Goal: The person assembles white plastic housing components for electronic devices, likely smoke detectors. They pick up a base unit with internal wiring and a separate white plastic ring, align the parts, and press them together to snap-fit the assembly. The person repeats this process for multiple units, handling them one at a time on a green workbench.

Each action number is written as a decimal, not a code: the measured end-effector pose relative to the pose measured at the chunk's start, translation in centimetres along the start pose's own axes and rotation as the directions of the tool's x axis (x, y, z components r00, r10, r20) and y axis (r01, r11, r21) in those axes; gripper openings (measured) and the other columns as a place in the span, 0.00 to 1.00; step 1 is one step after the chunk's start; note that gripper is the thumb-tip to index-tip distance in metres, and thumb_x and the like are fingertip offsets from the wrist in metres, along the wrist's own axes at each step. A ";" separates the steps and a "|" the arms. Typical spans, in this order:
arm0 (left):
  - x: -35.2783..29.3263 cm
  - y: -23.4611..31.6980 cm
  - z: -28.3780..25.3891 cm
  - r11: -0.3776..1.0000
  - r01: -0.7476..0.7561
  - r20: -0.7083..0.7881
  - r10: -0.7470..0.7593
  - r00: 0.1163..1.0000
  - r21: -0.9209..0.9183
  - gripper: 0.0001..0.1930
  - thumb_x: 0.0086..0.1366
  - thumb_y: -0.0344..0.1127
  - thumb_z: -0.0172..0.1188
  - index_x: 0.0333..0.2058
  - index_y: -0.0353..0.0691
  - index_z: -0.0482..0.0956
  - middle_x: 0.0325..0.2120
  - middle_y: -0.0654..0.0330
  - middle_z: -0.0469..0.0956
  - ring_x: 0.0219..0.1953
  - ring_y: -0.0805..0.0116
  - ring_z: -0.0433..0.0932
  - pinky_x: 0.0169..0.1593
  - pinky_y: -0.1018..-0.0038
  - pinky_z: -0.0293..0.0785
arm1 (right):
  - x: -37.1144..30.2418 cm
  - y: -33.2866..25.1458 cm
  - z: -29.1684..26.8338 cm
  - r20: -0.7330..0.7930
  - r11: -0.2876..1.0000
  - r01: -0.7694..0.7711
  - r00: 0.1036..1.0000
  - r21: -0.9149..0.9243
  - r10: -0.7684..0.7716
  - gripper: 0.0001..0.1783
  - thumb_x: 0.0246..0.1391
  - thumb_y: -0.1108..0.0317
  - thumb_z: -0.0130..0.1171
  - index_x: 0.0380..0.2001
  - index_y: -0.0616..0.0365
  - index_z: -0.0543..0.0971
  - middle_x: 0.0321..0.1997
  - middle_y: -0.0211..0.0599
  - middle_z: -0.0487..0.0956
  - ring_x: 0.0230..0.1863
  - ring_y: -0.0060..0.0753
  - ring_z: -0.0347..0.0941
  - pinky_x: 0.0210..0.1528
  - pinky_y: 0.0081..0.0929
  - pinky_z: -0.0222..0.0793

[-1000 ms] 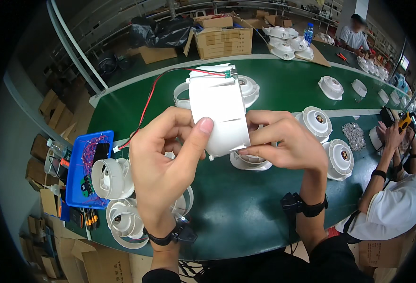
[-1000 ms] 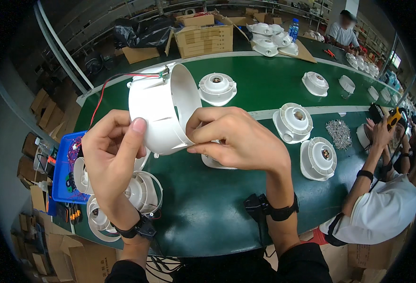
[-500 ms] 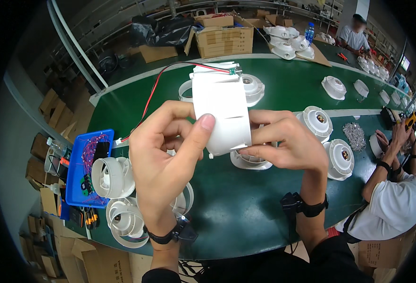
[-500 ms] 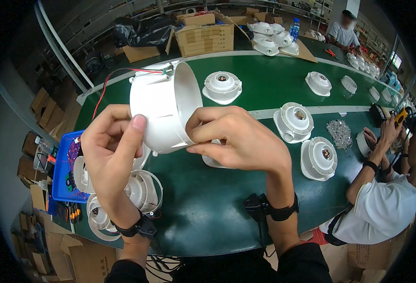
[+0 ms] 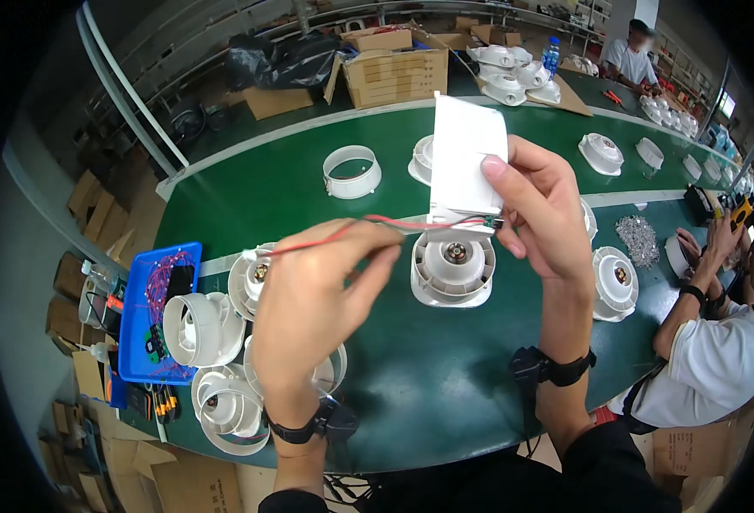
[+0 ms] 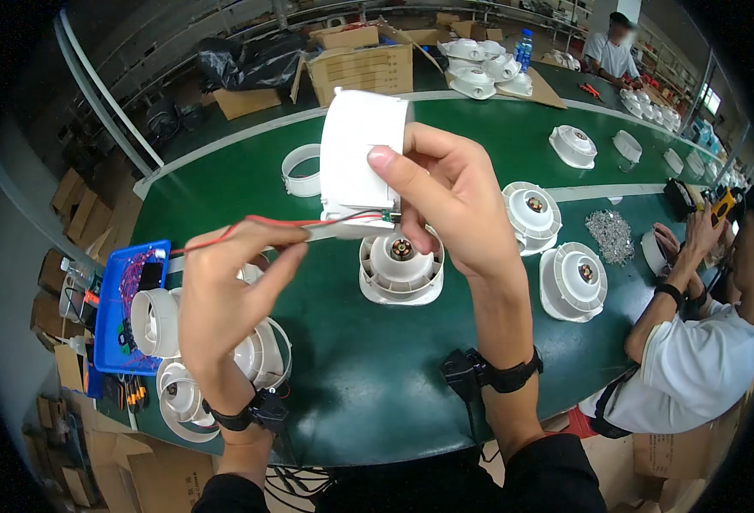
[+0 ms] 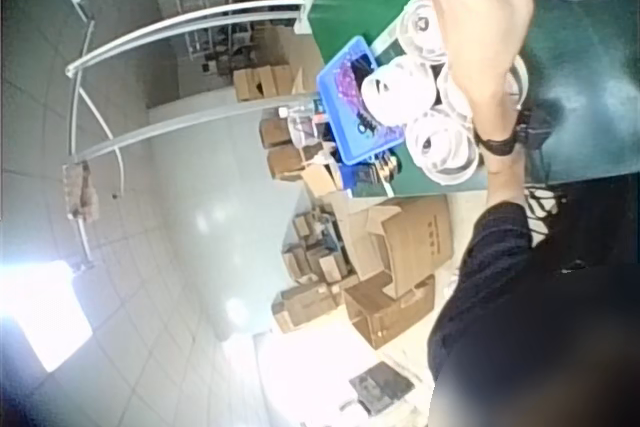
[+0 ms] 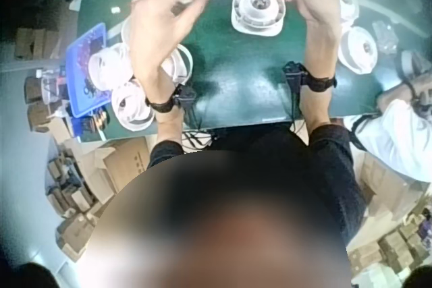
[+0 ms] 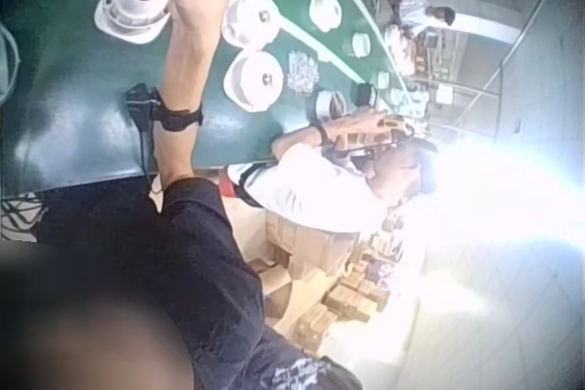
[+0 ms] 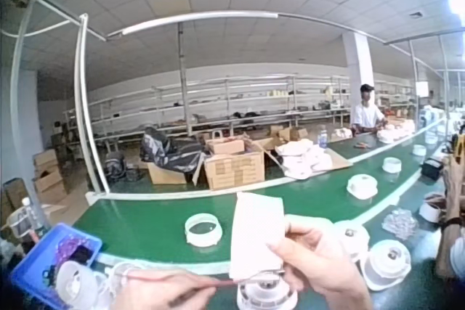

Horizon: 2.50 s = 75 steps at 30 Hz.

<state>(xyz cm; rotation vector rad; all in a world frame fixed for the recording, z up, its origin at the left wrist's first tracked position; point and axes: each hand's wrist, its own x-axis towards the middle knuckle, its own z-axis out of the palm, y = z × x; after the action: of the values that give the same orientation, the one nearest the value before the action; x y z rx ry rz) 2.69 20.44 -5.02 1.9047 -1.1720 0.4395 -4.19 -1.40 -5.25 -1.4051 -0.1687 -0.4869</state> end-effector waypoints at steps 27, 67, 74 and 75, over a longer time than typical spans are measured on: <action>0.6 -1.7 -0.9 0.887 0.128 0.186 -0.048 0.981 -0.444 0.65 0.45 0.58 0.74 0.72 0.33 0.44 0.60 0.44 0.66 0.63 0.52 0.66 0.66 0.62 0.58 | -1.0 -0.5 -0.6 0.650 0.800 0.461 0.750 -0.384 -0.121 0.09 0.50 0.69 0.71 0.30 0.63 0.85 0.36 0.37 0.82 0.28 0.32 0.77 0.28 0.26 0.69; 0.1 -0.1 -2.2 0.959 0.236 -0.324 -0.276 0.905 -0.158 0.29 0.74 0.44 0.55 0.14 0.31 0.77 0.09 0.63 0.70 0.14 0.80 0.65 0.21 0.76 0.56 | -0.7 -1.0 -0.2 0.511 0.566 0.561 0.818 -0.604 -0.265 0.11 0.45 0.77 0.66 0.35 0.59 0.85 0.39 0.37 0.81 0.33 0.37 0.80 0.32 0.29 0.74; 0.8 -0.4 -1.1 0.928 -0.035 -0.391 -0.121 0.912 -0.370 0.37 0.59 0.58 0.64 0.55 0.32 0.69 0.46 0.51 0.75 0.48 0.63 0.75 0.47 0.70 0.73 | -0.5 -0.6 -0.5 0.531 0.587 0.581 0.800 -0.564 -0.281 0.14 0.44 0.79 0.64 0.37 0.58 0.86 0.45 0.40 0.81 0.38 0.40 0.80 0.38 0.31 0.75; 0.6 -0.6 -1.1 0.893 -0.012 -0.324 -0.151 0.934 -0.450 0.53 0.52 0.64 0.68 0.66 0.32 0.58 0.56 0.46 0.71 0.58 0.57 0.72 0.57 0.64 0.72 | -0.5 -0.5 -0.6 0.544 0.587 0.594 0.788 -0.551 -0.287 0.13 0.44 0.79 0.63 0.37 0.58 0.86 0.47 0.41 0.81 0.39 0.41 0.79 0.39 0.31 0.76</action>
<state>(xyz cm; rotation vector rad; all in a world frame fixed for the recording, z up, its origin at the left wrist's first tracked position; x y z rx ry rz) 3.64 21.07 -4.21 1.3931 -0.8693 0.4088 -4.92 -1.90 -5.13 -2.2463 -0.7726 -0.7272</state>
